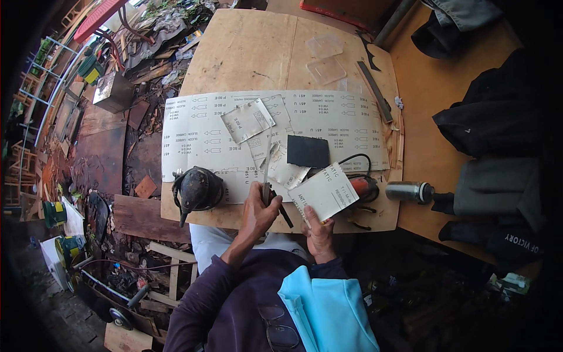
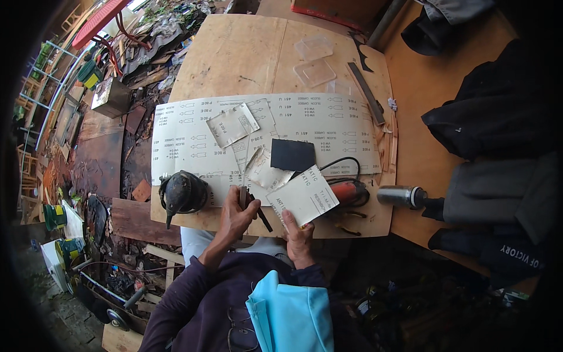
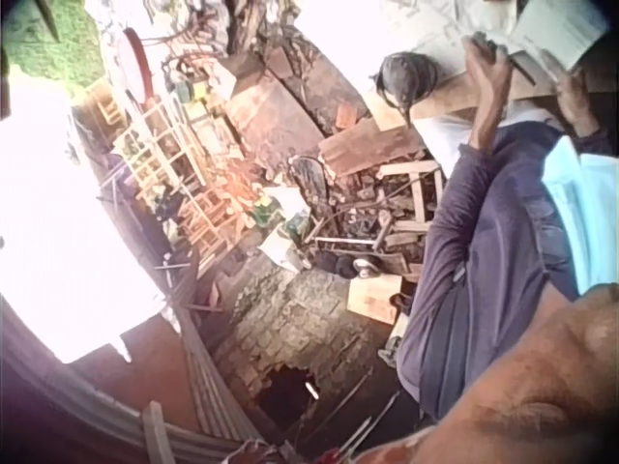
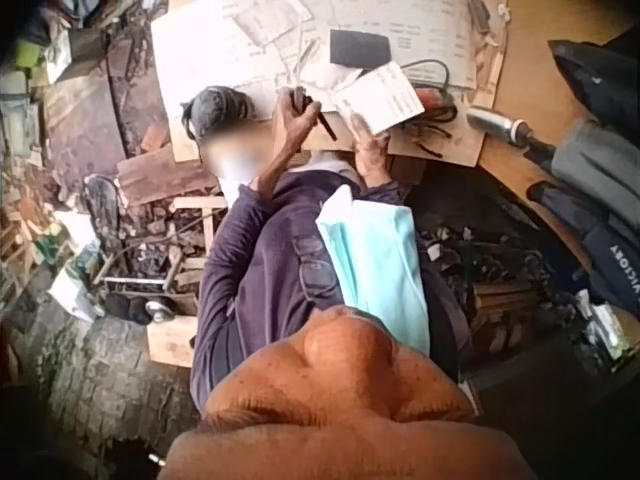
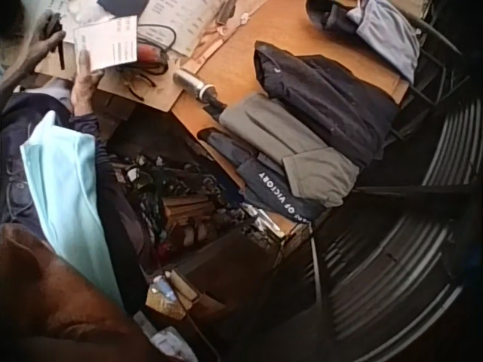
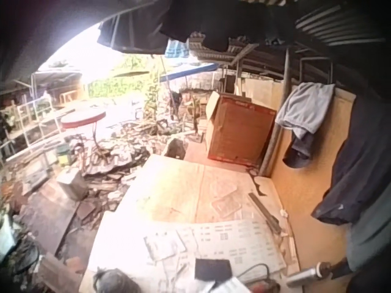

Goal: Measuring, marking, and cutting pieces of sandpaper using a template and a knife.

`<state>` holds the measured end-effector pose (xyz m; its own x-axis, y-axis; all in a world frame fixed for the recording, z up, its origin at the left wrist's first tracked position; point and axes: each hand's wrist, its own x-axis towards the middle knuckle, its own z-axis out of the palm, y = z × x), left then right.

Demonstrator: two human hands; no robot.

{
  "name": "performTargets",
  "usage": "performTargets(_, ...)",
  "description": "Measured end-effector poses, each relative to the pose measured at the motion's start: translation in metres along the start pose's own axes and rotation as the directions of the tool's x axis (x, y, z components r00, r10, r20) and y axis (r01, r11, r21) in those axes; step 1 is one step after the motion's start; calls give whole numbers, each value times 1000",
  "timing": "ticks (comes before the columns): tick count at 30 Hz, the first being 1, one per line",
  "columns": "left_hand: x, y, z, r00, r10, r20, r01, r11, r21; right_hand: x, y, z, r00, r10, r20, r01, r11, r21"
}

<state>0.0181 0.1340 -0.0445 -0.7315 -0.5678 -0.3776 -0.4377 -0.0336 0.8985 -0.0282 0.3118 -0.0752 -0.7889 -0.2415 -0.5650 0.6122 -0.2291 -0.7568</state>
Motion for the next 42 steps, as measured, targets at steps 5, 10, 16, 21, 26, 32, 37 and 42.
performTargets(5,38,-39,-40,925,380,9,-323,774,544,34,-27,-60,981,-194,28,195,956,-220)
performTargets(10,48,-28,-53,958,287,14,-220,702,677,23,-64,-82,946,-316,-75,276,902,-331)
performTargets(16,61,-41,-55,971,235,35,-166,565,808,5,-73,-97,972,-225,-71,212,965,-154)
performTargets(21,52,0,-13,891,407,199,-403,512,759,-3,-65,-114,952,-269,-149,228,943,-244)
performTargets(26,125,-3,52,628,483,610,-759,204,619,-4,-47,-125,974,-211,-76,201,971,-126)
performTargets(32,180,-13,44,594,432,679,-775,81,626,-14,-45,-101,979,-198,-54,186,966,-177)
performTargets(37,155,58,27,695,679,237,-645,444,621,-1,-37,-97,994,-106,9,106,994,-8)
performTargets(42,80,65,-2,970,149,193,-163,985,55,20,-42,-57,996,-25,86,23,999,25)
